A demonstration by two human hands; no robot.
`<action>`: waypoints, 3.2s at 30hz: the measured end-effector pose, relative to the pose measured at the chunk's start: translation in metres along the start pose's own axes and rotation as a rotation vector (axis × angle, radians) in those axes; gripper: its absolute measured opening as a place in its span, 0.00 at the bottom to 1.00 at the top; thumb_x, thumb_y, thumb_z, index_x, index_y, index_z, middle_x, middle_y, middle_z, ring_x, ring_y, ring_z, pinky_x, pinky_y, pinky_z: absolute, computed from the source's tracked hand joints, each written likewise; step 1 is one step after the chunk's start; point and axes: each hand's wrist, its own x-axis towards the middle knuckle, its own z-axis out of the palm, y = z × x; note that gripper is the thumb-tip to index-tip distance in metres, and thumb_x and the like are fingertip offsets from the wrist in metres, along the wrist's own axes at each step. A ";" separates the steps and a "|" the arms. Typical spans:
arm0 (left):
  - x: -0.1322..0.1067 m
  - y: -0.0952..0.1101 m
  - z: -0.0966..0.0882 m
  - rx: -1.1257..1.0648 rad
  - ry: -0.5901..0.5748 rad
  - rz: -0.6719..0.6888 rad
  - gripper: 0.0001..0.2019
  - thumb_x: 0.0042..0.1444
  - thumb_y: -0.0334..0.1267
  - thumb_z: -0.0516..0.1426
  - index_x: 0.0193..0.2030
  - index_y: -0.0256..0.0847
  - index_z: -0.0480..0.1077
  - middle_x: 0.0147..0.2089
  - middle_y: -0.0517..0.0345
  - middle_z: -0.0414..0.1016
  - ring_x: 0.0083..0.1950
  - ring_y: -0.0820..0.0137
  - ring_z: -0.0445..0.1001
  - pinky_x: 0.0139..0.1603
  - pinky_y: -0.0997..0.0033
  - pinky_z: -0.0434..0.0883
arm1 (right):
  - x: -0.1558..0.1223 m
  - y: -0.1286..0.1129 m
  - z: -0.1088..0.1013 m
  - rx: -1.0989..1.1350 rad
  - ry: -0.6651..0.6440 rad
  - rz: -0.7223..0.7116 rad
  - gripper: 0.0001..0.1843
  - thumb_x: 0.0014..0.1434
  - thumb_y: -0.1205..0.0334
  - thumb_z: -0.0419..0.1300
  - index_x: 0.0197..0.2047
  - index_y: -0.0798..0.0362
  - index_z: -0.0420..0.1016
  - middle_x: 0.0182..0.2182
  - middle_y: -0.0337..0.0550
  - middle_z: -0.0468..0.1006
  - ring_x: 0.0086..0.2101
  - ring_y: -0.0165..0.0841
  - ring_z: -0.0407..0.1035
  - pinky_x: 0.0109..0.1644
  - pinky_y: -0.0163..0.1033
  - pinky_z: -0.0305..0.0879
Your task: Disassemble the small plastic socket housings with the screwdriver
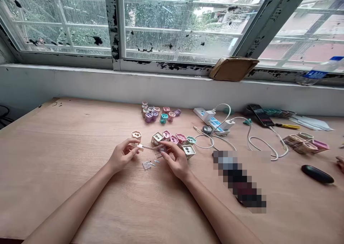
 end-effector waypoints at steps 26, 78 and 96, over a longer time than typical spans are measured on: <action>-0.004 0.004 0.004 0.031 -0.038 0.117 0.08 0.62 0.32 0.59 0.45 0.43 0.63 0.57 0.49 0.72 0.59 0.65 0.75 0.61 0.61 0.74 | -0.001 0.009 0.005 0.073 0.042 -0.018 0.17 0.64 0.62 0.64 0.56 0.46 0.75 0.53 0.50 0.73 0.57 0.45 0.68 0.59 0.51 0.71; -0.006 0.006 0.002 0.125 0.008 0.059 0.10 0.64 0.43 0.57 0.48 0.42 0.69 0.45 0.52 0.73 0.40 0.69 0.75 0.32 0.76 0.73 | 0.016 -0.018 -0.048 -0.524 -0.416 -0.154 0.14 0.64 0.60 0.60 0.26 0.49 0.74 0.36 0.45 0.78 0.33 0.37 0.73 0.35 0.42 0.68; -0.004 0.008 0.004 0.109 0.008 0.083 0.10 0.61 0.40 0.59 0.47 0.42 0.68 0.41 0.56 0.71 0.35 0.73 0.72 0.30 0.79 0.74 | 0.000 -0.036 0.018 -0.466 -0.550 -0.355 0.23 0.68 0.71 0.55 0.63 0.47 0.72 0.50 0.52 0.82 0.52 0.47 0.74 0.57 0.56 0.69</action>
